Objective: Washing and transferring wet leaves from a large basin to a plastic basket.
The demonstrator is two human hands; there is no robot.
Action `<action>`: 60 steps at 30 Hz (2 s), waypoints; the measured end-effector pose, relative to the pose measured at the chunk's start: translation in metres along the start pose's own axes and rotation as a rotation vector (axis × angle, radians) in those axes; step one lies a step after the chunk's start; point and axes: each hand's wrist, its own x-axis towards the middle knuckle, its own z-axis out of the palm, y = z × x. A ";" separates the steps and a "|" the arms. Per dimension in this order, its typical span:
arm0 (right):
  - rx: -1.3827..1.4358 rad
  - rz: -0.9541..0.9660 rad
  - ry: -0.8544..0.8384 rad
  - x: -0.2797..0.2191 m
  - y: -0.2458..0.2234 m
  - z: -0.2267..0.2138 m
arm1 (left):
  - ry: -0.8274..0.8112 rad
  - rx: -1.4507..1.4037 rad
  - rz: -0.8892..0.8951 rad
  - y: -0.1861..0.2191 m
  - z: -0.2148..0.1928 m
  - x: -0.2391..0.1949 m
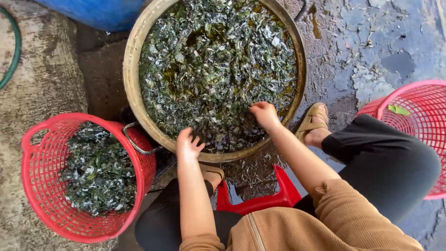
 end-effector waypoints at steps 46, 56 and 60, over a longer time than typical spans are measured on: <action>-0.794 -0.379 -0.486 0.074 0.082 0.124 | -0.036 1.522 -0.192 -0.096 0.043 0.128; -0.770 -0.269 -0.325 0.009 0.010 0.096 | -0.134 1.704 0.013 -0.111 0.025 0.147; -0.508 -0.341 -0.458 -0.024 -0.041 -0.001 | -0.295 1.355 0.073 -0.030 0.012 0.062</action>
